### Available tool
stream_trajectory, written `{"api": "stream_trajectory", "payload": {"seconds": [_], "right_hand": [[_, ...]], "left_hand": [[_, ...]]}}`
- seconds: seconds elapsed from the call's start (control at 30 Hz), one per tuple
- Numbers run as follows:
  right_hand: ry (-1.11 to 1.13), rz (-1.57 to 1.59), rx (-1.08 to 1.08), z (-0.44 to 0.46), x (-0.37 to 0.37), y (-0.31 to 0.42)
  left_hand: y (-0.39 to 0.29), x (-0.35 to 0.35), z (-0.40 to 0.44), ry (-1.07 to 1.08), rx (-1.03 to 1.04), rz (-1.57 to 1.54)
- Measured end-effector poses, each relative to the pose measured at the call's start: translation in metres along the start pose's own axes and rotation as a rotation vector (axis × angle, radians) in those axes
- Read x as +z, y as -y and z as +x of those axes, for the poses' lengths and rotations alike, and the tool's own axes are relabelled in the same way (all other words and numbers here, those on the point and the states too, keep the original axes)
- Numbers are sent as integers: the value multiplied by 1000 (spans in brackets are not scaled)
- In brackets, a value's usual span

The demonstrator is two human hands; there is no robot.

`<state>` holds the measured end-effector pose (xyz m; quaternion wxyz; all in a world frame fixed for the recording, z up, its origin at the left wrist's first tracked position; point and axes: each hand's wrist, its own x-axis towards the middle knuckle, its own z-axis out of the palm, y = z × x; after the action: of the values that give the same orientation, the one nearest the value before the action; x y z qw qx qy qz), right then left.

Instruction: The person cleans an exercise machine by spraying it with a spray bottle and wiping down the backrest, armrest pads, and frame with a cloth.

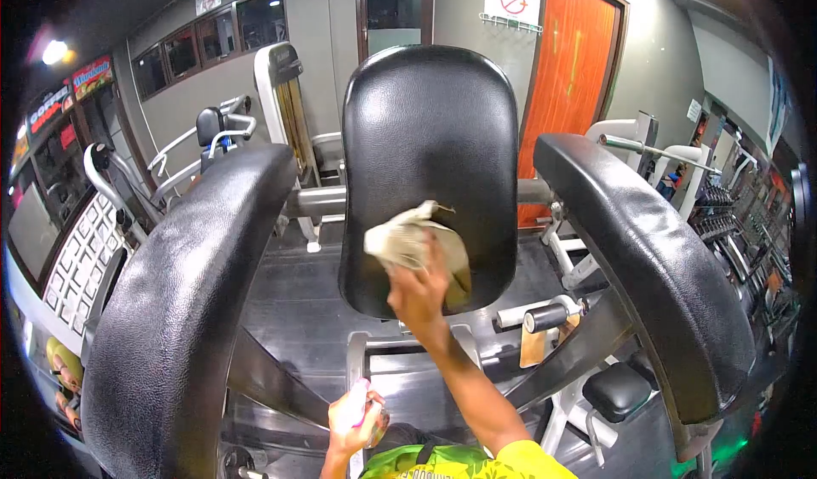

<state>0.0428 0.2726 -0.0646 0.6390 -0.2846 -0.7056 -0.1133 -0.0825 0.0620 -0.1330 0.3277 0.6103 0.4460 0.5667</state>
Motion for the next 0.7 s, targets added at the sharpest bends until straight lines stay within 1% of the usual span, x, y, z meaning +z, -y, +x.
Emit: {"api": "stream_trajectory", "payload": {"seconds": [0.07, 0.13, 0.17, 0.2, 0.23, 0.3, 0.33, 0.4, 0.47, 0.53, 0.6, 0.67, 0.7], "right_hand": [[33, 26, -16, 6, 12, 21], [224, -57, -17, -17, 18, 31], [303, -53, -21, -42, 29, 28], [492, -28, 27, -54, 27, 29], [645, -124, -140, -77, 24, 22], [623, -8, -235, -110, 13, 7], [624, -2, -233, -119, 4, 2], [1229, 67, 455, -135, -20, -14], [855, -418, -376, -187, -32, -61], [755, -438, -445, -169, -72, -80], [519, -426, -373, -142, -97, -88], [327, 17, 3, -120, -111, -96], [327, 15, 7, -108, -115, -95]], "left_hand": [[-5, 1, 3, -55, -38, -78], [-8, 0, 6, -57, -40, -69], [-3, 0, 4, -72, -50, -88], [0, 0, 3, -87, -61, -104], [-5, 1, 6, -73, -58, -91], [-8, 2, 8, -83, -51, -80], [-9, 2, 7, -97, -51, -70], [-12, 0, 5, -106, -68, -71], [-12, 0, 3, -115, -81, -77], [-9, 1, 1, -134, -107, -74], [-8, 2, 2, -119, -117, -78], [-8, 2, 1, -100, -131, -81], [-9, 3, 1, -85, -137, -95]]}}
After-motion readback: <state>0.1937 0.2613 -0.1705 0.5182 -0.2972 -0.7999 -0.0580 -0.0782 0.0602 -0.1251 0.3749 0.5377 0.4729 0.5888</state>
